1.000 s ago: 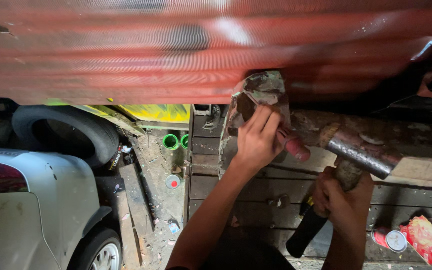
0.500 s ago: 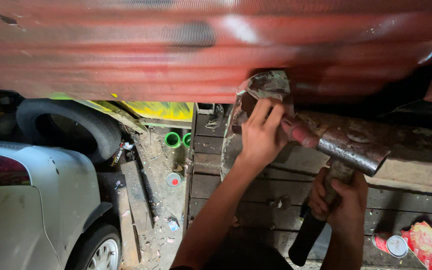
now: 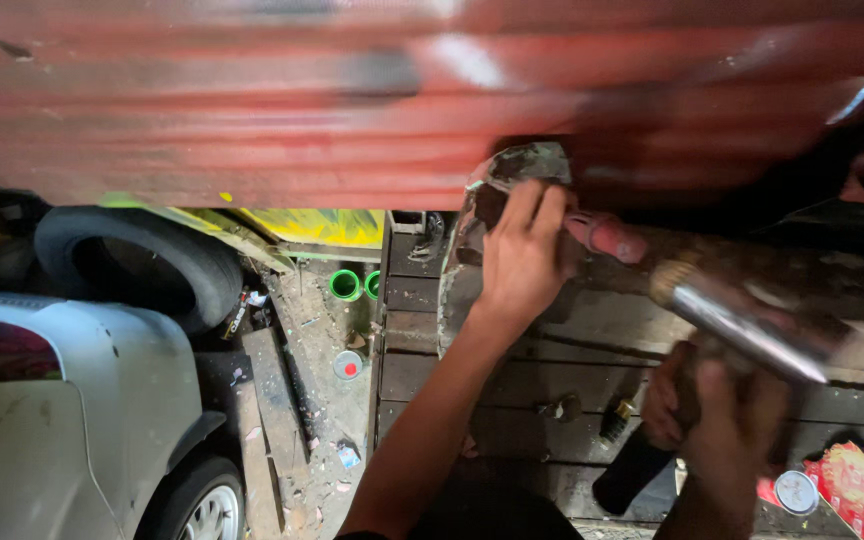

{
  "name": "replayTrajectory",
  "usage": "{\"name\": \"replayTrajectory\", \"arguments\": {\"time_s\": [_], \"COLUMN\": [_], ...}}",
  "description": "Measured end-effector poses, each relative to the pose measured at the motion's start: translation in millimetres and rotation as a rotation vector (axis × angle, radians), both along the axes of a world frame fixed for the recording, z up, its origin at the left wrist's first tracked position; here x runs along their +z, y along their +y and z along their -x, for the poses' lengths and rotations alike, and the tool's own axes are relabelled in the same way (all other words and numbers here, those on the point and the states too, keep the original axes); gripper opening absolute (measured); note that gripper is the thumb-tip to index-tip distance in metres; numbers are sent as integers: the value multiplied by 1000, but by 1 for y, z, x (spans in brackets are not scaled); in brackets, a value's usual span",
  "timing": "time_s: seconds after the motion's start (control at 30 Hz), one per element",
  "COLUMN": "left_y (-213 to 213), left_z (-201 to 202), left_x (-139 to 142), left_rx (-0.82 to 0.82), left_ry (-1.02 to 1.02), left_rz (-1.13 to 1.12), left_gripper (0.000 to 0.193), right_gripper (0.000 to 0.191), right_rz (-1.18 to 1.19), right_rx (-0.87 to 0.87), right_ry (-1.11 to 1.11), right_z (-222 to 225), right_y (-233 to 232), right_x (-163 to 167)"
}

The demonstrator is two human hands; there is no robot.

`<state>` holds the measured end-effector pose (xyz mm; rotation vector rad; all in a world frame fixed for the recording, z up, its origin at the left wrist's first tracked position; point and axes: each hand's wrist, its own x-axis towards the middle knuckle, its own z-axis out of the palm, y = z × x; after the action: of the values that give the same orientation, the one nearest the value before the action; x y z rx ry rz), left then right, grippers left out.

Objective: The person uses a hammer and a metal chisel to repeatedly strike and shape a metal component attached to a red vehicle. The person holds the chisel against the metal and strikes it with the hammer, occasionally adjusting the chisel's position.

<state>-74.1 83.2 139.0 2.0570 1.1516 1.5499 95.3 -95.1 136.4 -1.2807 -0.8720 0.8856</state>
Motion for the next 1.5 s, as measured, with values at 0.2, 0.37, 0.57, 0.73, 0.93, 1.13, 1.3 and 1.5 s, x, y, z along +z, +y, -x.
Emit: {"name": "replayTrajectory", "arguments": {"time_s": [0.2, 0.37, 0.57, 0.73, 0.93, 1.13, 1.3, 1.5], "left_y": [3, 15, 9, 9, 12, 13, 8, 9], "left_z": [-3, 10, 2, 1, 6, 11, 13, 10], "left_x": [-3, -9, -9, 2, 4, 6, 7, -3], "left_rx": [32, -10, 1, 7, 53, -39, -197, -146], "left_ry": [12, -130, 69, 47, 35, 123, 159, 133], "left_rz": [-24, -14, -80, -47, -11, -54, -90, -92], "left_gripper": [39, 30, 42, 39, 36, 53, 59, 59], "right_gripper": [47, 10, 25, 22, 20, 19, 16, 7], "right_rz": [-371, 80, -48, -283, -366, 323, 166, 39], "right_rx": [787, 33, -42, 17, 407, -26, -177, -265], "right_ry": [526, -241, -80, 38, 106, -204, -39, 20], "right_z": [-27, 22, 26, 11, -10, 35, 43, 40], "right_y": [11, 40, 32, 14, 16, 64, 42, 26], "right_x": [38, 36, 47, 56, 71, 36, 62, 86]}}
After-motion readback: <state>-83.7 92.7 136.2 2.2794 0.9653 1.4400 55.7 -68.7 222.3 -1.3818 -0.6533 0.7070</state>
